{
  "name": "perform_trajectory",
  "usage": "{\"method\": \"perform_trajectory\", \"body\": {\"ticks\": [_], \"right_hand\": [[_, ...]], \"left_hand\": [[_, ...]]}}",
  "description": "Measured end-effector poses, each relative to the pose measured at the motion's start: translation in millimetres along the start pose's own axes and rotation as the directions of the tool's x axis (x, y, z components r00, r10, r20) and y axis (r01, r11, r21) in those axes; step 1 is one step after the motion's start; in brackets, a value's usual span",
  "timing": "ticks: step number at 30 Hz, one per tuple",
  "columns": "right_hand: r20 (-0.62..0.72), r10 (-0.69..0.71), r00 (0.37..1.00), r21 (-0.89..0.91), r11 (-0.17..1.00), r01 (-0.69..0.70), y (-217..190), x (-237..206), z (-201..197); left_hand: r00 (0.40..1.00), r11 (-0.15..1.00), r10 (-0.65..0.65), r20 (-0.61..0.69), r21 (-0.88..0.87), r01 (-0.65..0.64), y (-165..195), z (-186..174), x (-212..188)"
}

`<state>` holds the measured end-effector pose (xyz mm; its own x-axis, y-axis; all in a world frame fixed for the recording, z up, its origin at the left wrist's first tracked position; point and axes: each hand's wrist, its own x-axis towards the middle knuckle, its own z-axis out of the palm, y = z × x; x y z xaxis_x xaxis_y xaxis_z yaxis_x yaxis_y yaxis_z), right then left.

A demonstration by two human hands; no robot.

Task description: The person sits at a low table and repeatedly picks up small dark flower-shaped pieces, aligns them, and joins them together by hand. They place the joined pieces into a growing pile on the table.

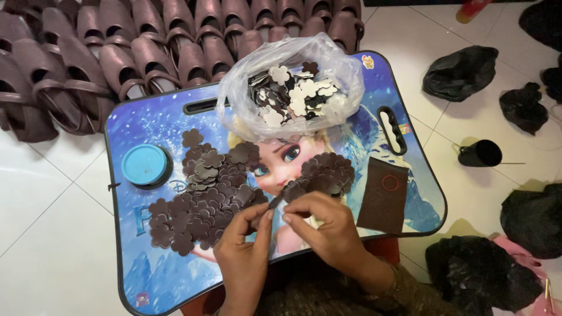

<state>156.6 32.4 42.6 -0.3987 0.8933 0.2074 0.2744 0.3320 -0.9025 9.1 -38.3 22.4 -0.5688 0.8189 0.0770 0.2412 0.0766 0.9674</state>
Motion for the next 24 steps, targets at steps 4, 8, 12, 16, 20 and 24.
{"method": "perform_trajectory", "body": {"ticks": [4, 8, 12, 16, 20, 24], "right_hand": [[-0.026, -0.041, 0.999, 0.011, 0.999, 0.042, -3.9, -1.0, -1.5], [-0.036, -0.009, 0.999, -0.039, 0.999, 0.008, -1.4, 0.1, -3.0], [-0.028, 0.047, 0.999, 0.017, 0.999, -0.046, -0.3, -1.6, -2.4], [-0.007, 0.113, 0.994, 0.031, 0.993, -0.113, 1.2, -2.3, -4.2], [0.006, 0.119, 0.993, -0.003, 0.993, -0.119, 2.5, -2.1, -5.2], [0.028, 0.131, 0.991, -0.002, 0.991, -0.131, 1.4, -2.4, -6.3]], "left_hand": [[0.986, 0.991, -0.102, 0.129, -0.077, 0.112, 2.0, 6.5, -2.1], [0.983, 0.989, -0.079, 0.164, -0.112, 0.098, 2.2, 6.6, -1.6], [0.986, 0.999, 0.014, 0.165, -0.037, -0.008, 2.0, 0.6, -0.6], [0.971, 0.987, -0.124, 0.203, -0.075, 0.142, 2.9, -0.2, -0.9], [0.961, 0.98, -0.159, 0.228, -0.082, 0.182, 4.9, -0.9, -0.2], [0.975, 0.998, -0.056, 0.215, -0.011, 0.06, 8.0, -2.0, 0.8]]}}
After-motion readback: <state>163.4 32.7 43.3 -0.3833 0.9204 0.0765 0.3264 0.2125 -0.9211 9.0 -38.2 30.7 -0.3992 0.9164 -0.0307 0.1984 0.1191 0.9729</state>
